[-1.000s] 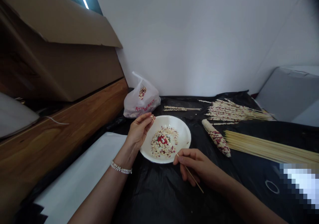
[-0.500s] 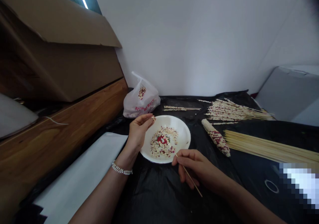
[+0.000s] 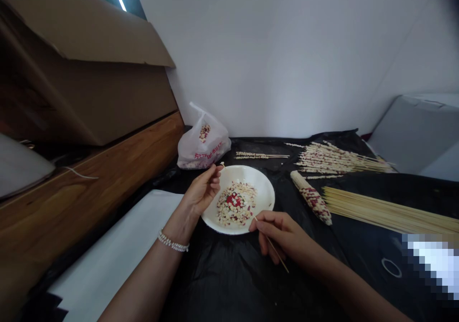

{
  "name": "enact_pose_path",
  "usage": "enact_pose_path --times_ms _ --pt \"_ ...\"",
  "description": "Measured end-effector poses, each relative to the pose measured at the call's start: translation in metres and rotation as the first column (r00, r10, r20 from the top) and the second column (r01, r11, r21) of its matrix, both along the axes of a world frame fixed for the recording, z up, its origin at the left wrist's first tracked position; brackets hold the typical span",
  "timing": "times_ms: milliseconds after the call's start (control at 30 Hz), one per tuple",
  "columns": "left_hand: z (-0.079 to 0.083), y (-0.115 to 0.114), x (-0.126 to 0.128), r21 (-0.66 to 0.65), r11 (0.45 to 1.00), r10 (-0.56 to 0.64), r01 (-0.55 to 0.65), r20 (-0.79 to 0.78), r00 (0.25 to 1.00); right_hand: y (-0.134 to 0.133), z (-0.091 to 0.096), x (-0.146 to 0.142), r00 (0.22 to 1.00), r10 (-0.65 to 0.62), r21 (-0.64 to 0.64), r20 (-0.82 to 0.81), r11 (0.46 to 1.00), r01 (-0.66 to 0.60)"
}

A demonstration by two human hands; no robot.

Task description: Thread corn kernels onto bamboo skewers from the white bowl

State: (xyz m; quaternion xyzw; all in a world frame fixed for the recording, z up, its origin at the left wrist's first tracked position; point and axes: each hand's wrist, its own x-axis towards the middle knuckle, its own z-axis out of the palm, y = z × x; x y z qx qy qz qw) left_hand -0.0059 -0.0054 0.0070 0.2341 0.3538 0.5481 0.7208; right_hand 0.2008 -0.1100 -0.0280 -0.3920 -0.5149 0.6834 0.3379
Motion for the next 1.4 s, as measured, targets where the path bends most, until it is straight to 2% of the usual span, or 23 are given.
enact_pose_path --times_ms 200,433,767,900,967,1100,1267,1400 --pt "0.003 -0.003 0.001 -0.039 0.999 -0.022 0.025 0.083 0.996 -0.001 0.000 -0.002 0.999 0.005 0.023 0.038 1.000 -0.006" --pt "0.006 -0.004 0.003 -0.056 0.998 0.042 -0.039 0.049 0.998 -0.002 -0.001 -0.003 0.997 0.017 0.032 0.069 0.999 -0.019" --pt "0.002 -0.004 -0.002 -0.063 0.992 -0.101 0.110 0.129 0.986 -0.003 -0.002 -0.004 0.998 -0.020 0.064 0.058 0.998 0.017" --pt "-0.001 -0.008 0.005 -0.058 0.991 -0.122 0.124 0.043 0.992 -0.002 -0.002 -0.004 0.996 -0.060 0.091 0.066 0.994 0.054" --pt "-0.004 -0.012 0.011 -0.049 0.985 -0.169 0.168 -0.021 0.985 -0.002 -0.003 -0.003 0.995 -0.082 0.108 0.058 0.991 0.075" --pt "-0.004 -0.020 0.020 -0.007 0.955 -0.295 0.297 -0.125 0.947 -0.001 -0.004 -0.002 0.993 -0.112 0.110 0.048 0.988 0.106" --pt "-0.001 -0.024 0.020 0.042 0.955 -0.274 0.294 -0.264 0.925 0.000 -0.002 -0.003 0.990 -0.125 0.106 0.058 0.987 0.119" --pt "-0.002 -0.029 0.023 0.014 0.916 -0.378 0.402 -0.309 0.873 0.001 -0.001 -0.002 0.985 -0.166 0.135 0.055 0.978 0.158"
